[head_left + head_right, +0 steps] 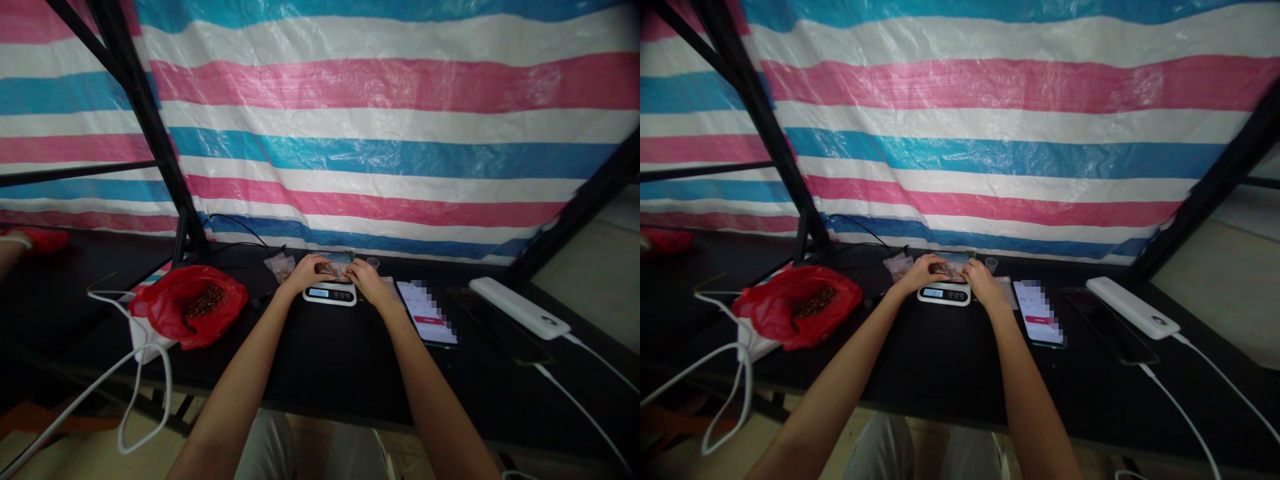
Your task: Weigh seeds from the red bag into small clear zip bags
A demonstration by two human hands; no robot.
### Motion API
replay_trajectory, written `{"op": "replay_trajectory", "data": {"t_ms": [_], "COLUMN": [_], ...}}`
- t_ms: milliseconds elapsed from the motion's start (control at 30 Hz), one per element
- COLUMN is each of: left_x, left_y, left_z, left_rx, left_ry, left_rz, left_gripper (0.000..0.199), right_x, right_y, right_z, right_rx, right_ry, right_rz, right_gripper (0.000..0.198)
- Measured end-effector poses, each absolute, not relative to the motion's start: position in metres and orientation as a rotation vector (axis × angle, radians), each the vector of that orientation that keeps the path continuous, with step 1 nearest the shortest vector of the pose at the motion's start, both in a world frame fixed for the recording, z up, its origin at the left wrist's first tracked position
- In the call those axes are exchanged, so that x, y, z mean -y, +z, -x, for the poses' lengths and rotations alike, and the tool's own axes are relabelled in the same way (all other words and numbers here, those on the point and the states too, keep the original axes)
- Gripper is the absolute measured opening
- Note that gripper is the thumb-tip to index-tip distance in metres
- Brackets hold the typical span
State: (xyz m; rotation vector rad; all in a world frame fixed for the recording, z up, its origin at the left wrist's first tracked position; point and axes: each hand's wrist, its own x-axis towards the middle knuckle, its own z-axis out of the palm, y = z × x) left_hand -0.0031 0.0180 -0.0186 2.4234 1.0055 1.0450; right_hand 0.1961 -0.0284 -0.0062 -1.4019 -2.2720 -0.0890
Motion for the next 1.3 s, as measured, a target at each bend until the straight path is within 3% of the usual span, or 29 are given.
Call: {"op": "replay_trajectory", "data": {"t_ms": [100, 300, 533, 733, 1300], "left_x": [-0.016, -0.019, -0.023, -0.02, -0.018], "left_y": [-0.017, -0.008, -0.004, -0.003, -0.003], "left_z": [0.003, 0.009, 0.019, 0.019, 0.017], "left_rx": [-1.051, -1.129, -1.289, -1.329, -1.313], "left_ry": [1.125, 1.438, 1.586, 1.54, 1.458], "left_rz": [-2.351, -2.205, -2.139, -2.174, -2.274], "left_gripper": [0.049, 0.028, 0.03, 0.033, 0.033], "right_x": [0.026, 0.032, 0.04, 0.04, 0.036], "right_y": [-0.008, -0.005, -0.003, 0.0, -0.004], "right_z": [-0.204, -0.216, -0.215, -0.214, -0.212], "right_rx": [2.195, 2.132, 1.985, 1.87, 1.84], "right_ry": [-0.128, -0.297, -0.621, -0.554, -0.449], "right_rz": [1.483, 1.719, 1.829, 1.837, 1.836], "right_gripper": [0.017, 0.017, 0.025, 0.018, 0.025]}}
